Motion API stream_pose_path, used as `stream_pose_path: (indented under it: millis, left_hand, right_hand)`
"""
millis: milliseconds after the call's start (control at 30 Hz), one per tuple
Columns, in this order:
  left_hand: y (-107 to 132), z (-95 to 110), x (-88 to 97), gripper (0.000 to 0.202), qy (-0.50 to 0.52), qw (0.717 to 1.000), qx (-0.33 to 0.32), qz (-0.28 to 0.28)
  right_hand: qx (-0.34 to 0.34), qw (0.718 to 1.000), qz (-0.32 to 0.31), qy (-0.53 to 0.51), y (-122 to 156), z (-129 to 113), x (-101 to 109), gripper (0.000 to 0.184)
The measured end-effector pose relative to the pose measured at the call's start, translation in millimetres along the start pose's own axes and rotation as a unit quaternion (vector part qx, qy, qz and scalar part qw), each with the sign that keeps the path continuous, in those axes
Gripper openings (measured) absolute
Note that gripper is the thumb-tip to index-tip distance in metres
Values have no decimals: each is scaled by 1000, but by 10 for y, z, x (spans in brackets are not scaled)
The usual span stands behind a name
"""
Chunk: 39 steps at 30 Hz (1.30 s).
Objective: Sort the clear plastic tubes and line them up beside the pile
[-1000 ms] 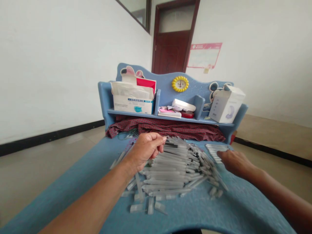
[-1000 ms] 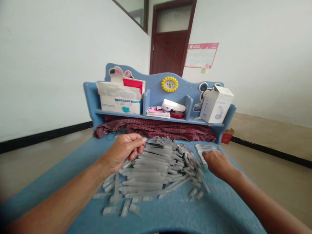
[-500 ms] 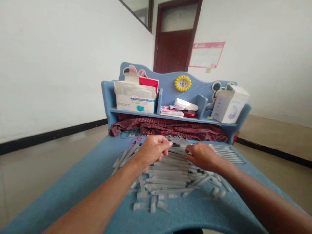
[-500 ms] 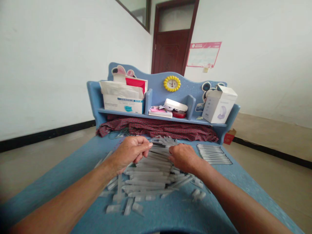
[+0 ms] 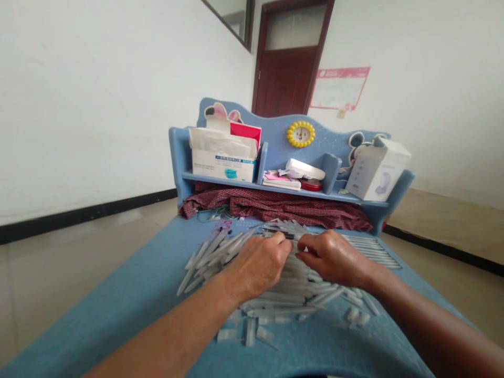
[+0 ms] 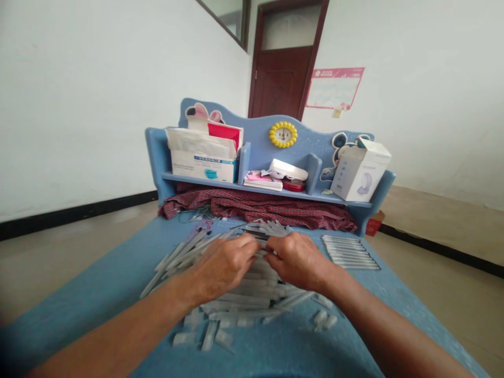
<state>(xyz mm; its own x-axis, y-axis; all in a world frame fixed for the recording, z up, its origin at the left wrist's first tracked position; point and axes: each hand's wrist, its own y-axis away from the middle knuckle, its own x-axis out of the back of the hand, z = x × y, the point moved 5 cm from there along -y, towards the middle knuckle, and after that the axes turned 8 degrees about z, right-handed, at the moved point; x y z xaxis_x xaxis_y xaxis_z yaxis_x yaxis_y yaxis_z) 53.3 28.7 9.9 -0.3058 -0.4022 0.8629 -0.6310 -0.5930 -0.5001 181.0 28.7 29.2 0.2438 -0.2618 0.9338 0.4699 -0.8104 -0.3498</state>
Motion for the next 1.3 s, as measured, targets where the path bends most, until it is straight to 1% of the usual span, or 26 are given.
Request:
stream_pose_path:
  millis: [67, 133, 200, 267, 333, 467, 567, 667, 767, 900, 1000, 1133, 1300]
  left_hand:
    - [-7, -30, 0, 22, -33, 999, 12, -17]
    - [-22, -89, 15, 21, -47, 998, 40, -22]
    - [-32, -155, 33, 19, -52, 996, 73, -22]
    - [-33, -207, 44, 18, -51, 993, 102, -20]
    - [-31, -230, 48, 19, -48, 992, 114, -17]
    - [-29, -230, 53, 20, -55, 992, 113, -10]
    - [-28, -247, 54, 20, -58, 990, 125, -12]
    - [-28, -285, 54, 20, -62, 989, 137, -13]
    - [-28, -334, 57, 21, -69, 987, 146, -14]
    - [-21, -416, 66, 21, -85, 982, 170, -16]
    - [-20, -458, 54, 20, -92, 980, 178, -17]
    - [-24, -464, 10, 19, -97, 980, 175, -18]
    - [-40, -392, -17, 18, -91, 985, 147, -19]
  right_hand:
    - [4, 998, 7, -57, -61, 25, 43, 24]
    - [-12, 997, 7, -72, -154, 127, 54, 32]
    - [-41, 999, -2, -16, -262, 273, 16, 33]
    - [-62, 996, -23, 59, -359, 401, -68, 27]
    - [-70, 992, -46, 95, -426, 477, -175, 22]
    - [-72, 987, -75, 123, -466, 502, -325, 20]
    - [-68, 985, -80, 134, -450, 482, -335, 22]
    - [-63, 986, -74, 136, -416, 470, -274, 24]
    - [-62, 987, -63, 135, -346, 473, -166, 25]
    - [-63, 988, -45, 132, -185, 499, 9, 25]
    - [-70, 991, -19, 110, -60, 535, 134, 25]
    - [-66, 994, 5, 87, 34, 555, 237, 24]
    - [-64, 994, 12, 90, 58, 546, 256, 24]
